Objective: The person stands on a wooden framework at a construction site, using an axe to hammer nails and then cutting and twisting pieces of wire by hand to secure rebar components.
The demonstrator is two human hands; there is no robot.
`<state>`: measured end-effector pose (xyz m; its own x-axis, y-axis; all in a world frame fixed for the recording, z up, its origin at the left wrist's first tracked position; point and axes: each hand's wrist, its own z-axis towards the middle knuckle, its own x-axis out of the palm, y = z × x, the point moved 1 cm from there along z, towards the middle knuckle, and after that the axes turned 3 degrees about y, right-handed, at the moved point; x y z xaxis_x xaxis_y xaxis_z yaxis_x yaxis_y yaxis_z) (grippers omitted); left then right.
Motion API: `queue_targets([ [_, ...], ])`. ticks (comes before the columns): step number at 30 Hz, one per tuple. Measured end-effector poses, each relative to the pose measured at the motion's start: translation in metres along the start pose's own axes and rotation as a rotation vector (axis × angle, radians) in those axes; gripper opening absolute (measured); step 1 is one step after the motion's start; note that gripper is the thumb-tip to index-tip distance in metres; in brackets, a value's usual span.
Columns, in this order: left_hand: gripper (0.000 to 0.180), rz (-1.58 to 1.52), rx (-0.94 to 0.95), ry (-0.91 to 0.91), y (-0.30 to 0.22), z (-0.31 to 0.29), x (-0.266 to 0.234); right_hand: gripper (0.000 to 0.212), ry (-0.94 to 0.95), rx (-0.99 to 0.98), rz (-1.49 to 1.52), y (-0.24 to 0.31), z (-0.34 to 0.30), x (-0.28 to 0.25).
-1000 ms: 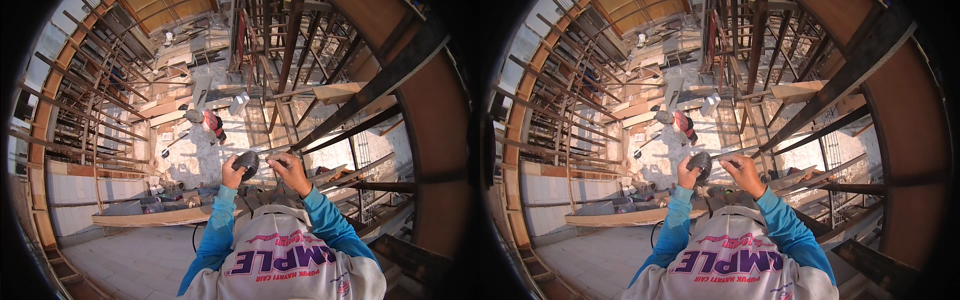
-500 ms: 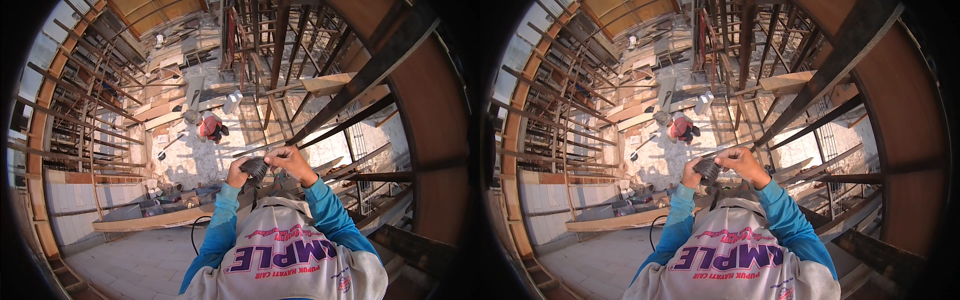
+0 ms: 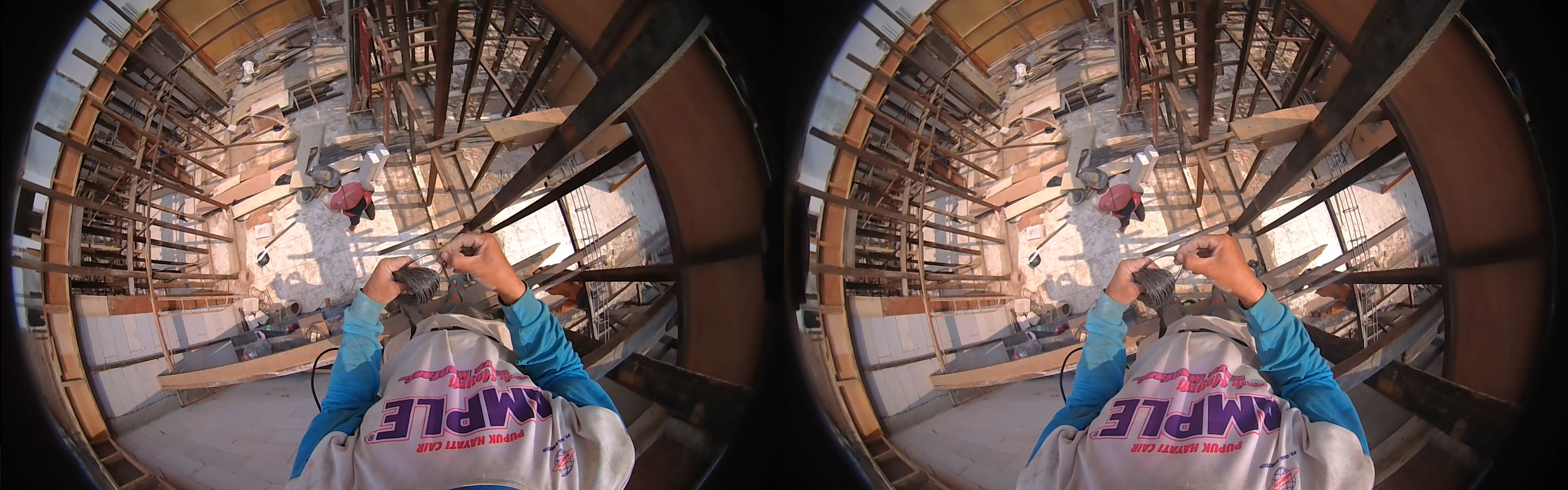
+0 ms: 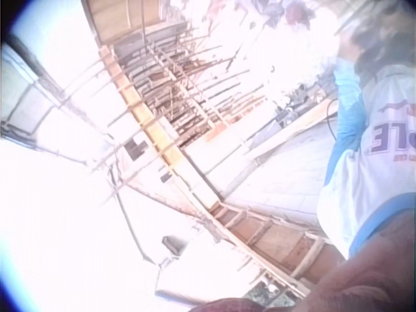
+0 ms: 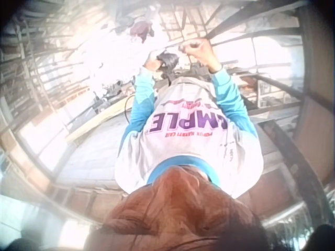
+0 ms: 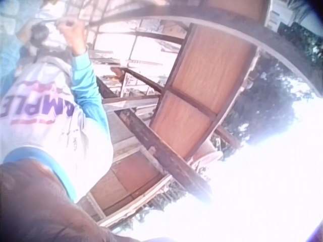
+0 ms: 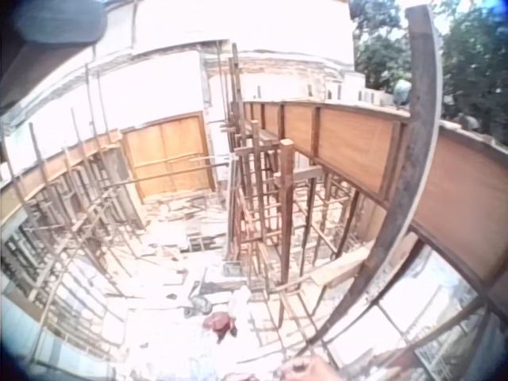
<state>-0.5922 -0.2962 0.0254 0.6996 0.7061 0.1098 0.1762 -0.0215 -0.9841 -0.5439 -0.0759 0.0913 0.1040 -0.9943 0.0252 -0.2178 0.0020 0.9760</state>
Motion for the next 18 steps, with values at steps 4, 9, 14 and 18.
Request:
queue_targets([
  [4,0.024,0.047,0.001,0.068,-0.001,0.003,-0.002,0.017,0.157,0.129,0.245,-0.002,0.002,-0.006],
  [9,0.021,-0.021,-0.013,0.115,-0.009,0.005,0.001,0.014,0.288,0.276,0.514,-0.014,0.000,-0.010],
  [14,0.014,-0.053,-0.047,0.136,0.009,0.004,0.000,0.014,0.351,0.295,0.517,-0.014,0.001,-0.010],
  [18,0.027,0.016,-0.068,0.246,0.030,0.006,-0.009,0.014,0.390,0.311,0.503,-0.013,-0.001,-0.006],
])
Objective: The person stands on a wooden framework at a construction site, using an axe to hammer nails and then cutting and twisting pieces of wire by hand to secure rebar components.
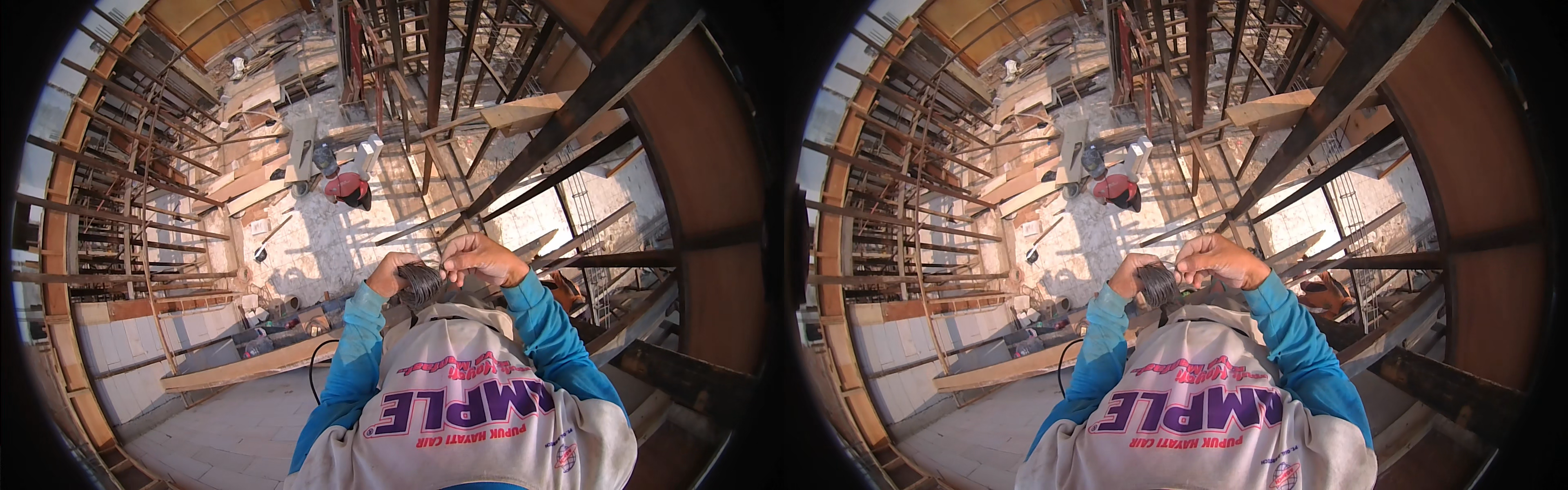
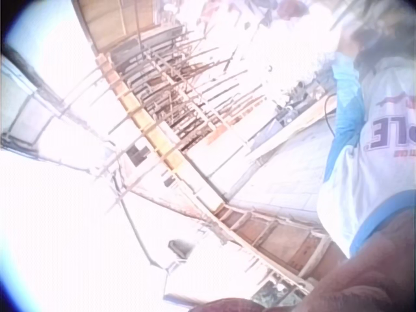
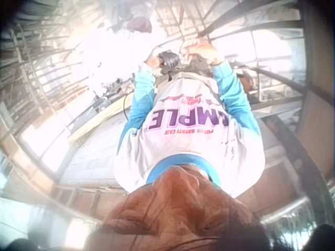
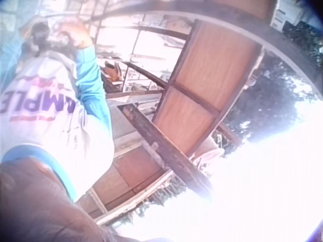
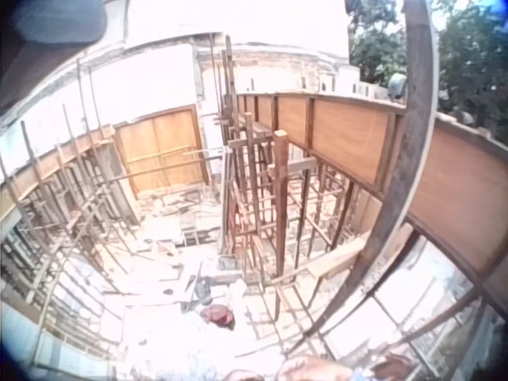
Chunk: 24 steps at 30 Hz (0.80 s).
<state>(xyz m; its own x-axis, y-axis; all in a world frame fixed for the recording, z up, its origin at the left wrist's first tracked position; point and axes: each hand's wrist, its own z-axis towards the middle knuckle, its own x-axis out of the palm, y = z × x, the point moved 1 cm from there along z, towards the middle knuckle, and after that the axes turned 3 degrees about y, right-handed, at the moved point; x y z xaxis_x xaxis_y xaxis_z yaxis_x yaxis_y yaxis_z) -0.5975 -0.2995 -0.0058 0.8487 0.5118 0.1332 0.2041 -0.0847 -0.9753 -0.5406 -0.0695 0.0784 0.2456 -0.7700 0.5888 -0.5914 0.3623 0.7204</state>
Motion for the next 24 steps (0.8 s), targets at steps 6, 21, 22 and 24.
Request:
queue_targets([
  [6,0.026,-0.066,0.001,-0.006,0.002,-0.004,-0.003,0.016,-0.160,-0.130,-0.184,0.011,-0.004,0.011],
  [21,0.031,0.076,0.099,0.014,-0.002,-0.009,-0.004,0.013,-0.106,-0.308,-0.225,0.000,0.002,0.025],
  [22,0.025,0.030,0.087,0.012,-0.008,-0.009,-0.002,0.010,-0.065,-0.307,-0.145,-0.002,0.003,0.027],
  [24,0.013,-0.054,0.071,0.001,-0.018,-0.009,0.006,0.010,-0.065,-0.334,-0.055,0.008,0.001,0.034],
])
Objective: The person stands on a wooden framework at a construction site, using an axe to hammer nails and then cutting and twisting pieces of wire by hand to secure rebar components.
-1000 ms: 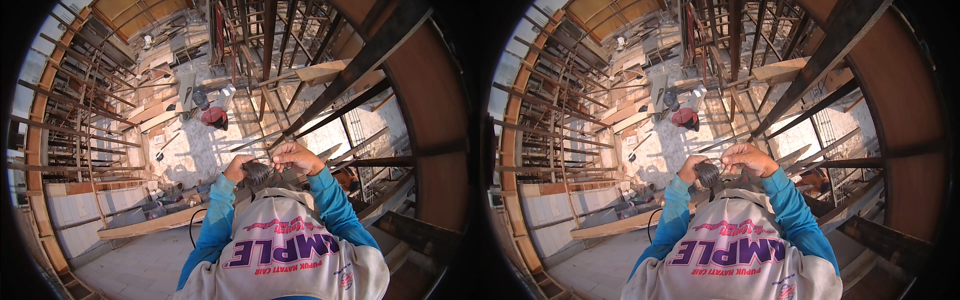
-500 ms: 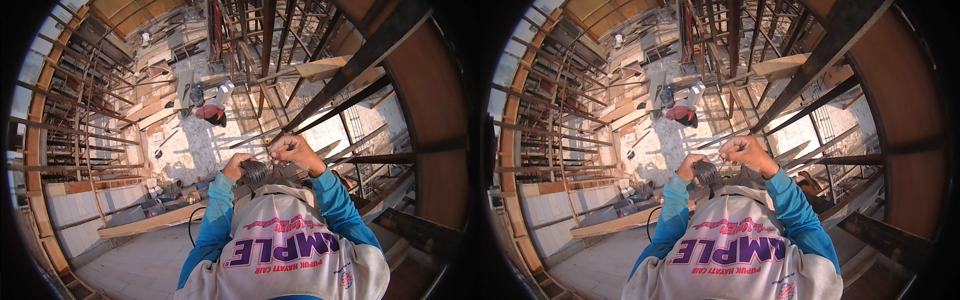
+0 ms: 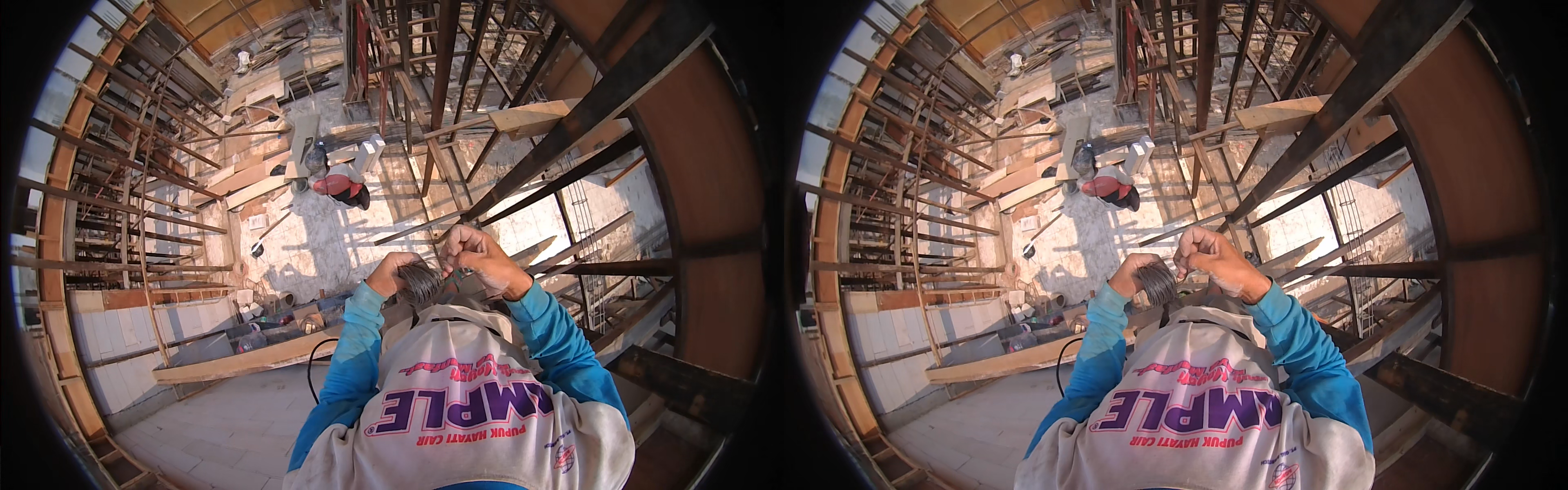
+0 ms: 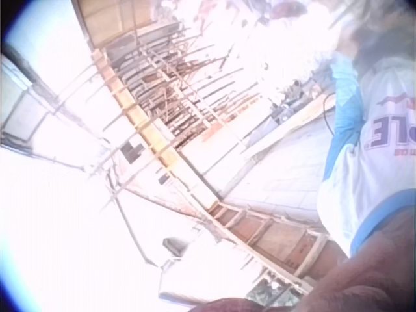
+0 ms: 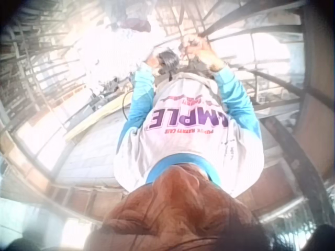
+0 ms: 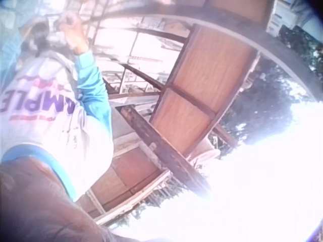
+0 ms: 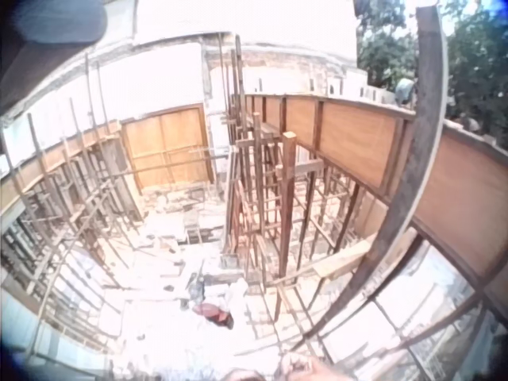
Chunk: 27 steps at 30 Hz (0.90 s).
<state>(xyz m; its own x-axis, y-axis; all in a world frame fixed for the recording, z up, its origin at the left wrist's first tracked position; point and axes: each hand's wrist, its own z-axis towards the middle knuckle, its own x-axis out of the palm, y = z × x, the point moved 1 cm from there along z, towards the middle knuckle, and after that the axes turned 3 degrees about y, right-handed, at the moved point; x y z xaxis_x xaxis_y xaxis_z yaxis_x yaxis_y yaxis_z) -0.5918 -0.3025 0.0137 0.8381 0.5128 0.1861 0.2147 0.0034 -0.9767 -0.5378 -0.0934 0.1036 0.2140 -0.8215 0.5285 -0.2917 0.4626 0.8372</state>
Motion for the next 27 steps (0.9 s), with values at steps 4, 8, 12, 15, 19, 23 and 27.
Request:
queue_targets([
  [4,0.037,-0.049,-0.077,-0.012,0.025,0.014,0.001,0.011,-0.034,-0.074,0.043,0.063,-0.007,0.016],
  [8,0.040,0.087,-0.100,-0.171,0.066,0.025,-0.010,0.013,-0.090,-0.522,-0.055,0.189,-0.042,0.026],
  [12,0.023,0.106,-0.133,-0.527,0.129,0.010,-0.028,0.007,-0.161,-1.094,-0.247,0.299,-0.149,0.010],
  [15,0.009,0.019,-0.168,-0.899,0.181,-0.009,-0.061,0.005,-0.313,-1.156,-0.361,0.297,-0.174,0.007],
  [19,0.011,-0.180,-0.163,-1.058,0.111,-0.001,-0.054,0.003,-0.614,-0.994,-0.347,0.245,-0.152,-0.035],
  [23,0.010,-0.177,-0.058,-1.031,0.069,0.024,-0.057,0.017,-0.836,-0.686,-0.478,0.190,-0.134,-0.067],
  [27,0.013,-0.102,0.184,-0.869,0.007,0.077,-0.026,0.047,-0.719,-0.224,-0.921,0.100,-0.082,-0.095],
])
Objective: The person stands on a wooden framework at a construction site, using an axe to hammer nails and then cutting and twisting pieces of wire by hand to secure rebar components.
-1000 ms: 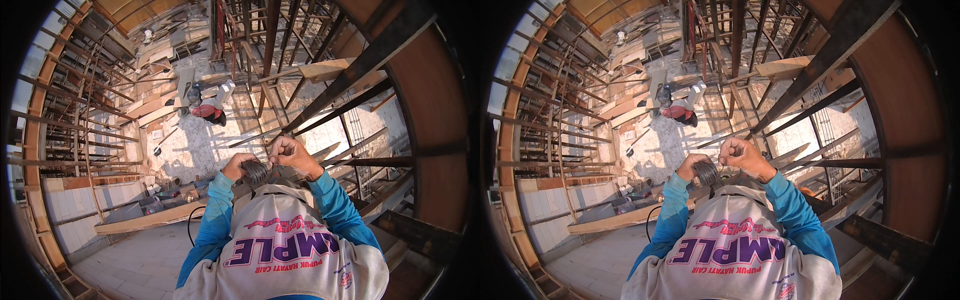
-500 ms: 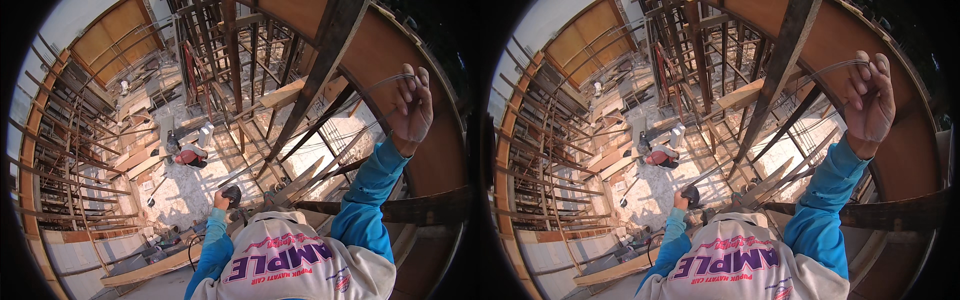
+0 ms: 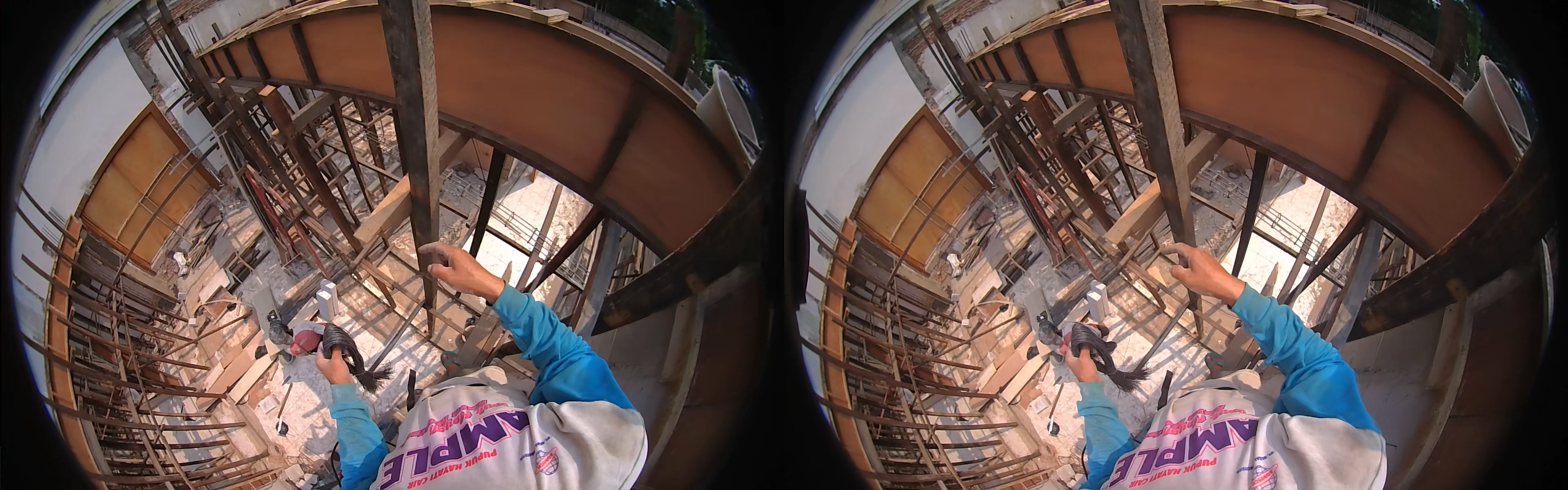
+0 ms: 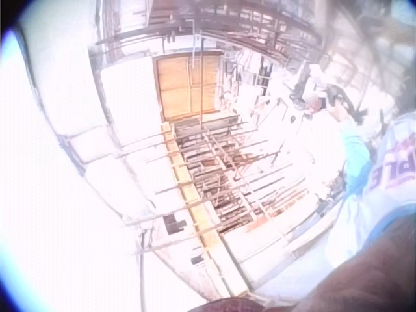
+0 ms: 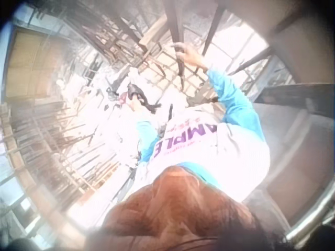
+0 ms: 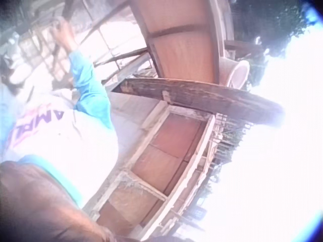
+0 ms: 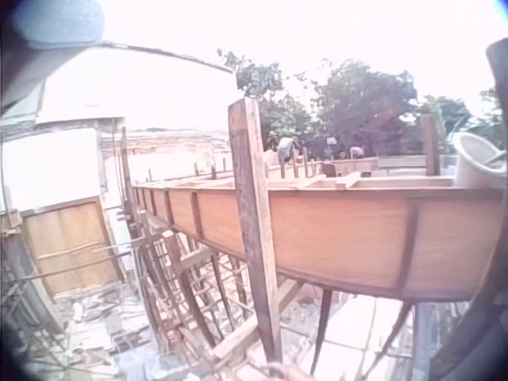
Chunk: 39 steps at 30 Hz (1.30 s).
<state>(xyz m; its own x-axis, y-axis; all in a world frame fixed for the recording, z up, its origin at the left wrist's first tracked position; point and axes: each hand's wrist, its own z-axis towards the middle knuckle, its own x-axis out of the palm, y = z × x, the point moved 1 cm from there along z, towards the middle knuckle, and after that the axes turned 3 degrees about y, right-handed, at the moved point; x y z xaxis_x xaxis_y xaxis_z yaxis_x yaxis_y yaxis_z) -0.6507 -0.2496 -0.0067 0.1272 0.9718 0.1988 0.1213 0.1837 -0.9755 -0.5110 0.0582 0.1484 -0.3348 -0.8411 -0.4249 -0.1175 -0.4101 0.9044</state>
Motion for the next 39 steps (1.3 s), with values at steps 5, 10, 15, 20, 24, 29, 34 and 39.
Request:
queue_targets([
  [5,0.016,0.055,0.107,0.338,-0.053,0.021,0.073,0.109,0.175,-0.066,-0.283,-0.020,-0.028,0.086],
  [10,0.021,0.105,0.170,0.721,-0.132,-0.020,0.161,0.083,0.104,-0.114,-0.273,-0.007,-0.020,0.086],
  [15,0.023,-0.007,0.070,0.816,-0.181,-0.043,0.230,0.039,-0.208,-0.320,0.055,0.025,-0.038,0.049],
  [20,0.076,-0.170,0.198,1.048,-0.221,-0.057,0.259,0.032,-0.267,-0.377,0.039,0.059,-0.045,-0.012],
  [24,0.111,-0.068,0.199,1.130,-0.193,-0.052,0.261,0.033,-0.373,-0.313,0.208,0.069,-0.040,-0.056],
  [29,0.111,-0.047,0.265,1.053,-0.187,-0.070,0.279,0.036,-0.319,-0.061,0.043,0.066,-0.037,-0.056],
  [34,0.091,0.104,0.368,0.900,-0.177,-0.055,0.287,0.052,-0.109,-0.048,0.015,0.028,-0.045,-0.017],
  [39,0.085,0.125,0.392,0.794,-0.148,-0.038,0.246,0.049,-0.075,0.131,0.383,0.023,-0.055,-0.064],
])
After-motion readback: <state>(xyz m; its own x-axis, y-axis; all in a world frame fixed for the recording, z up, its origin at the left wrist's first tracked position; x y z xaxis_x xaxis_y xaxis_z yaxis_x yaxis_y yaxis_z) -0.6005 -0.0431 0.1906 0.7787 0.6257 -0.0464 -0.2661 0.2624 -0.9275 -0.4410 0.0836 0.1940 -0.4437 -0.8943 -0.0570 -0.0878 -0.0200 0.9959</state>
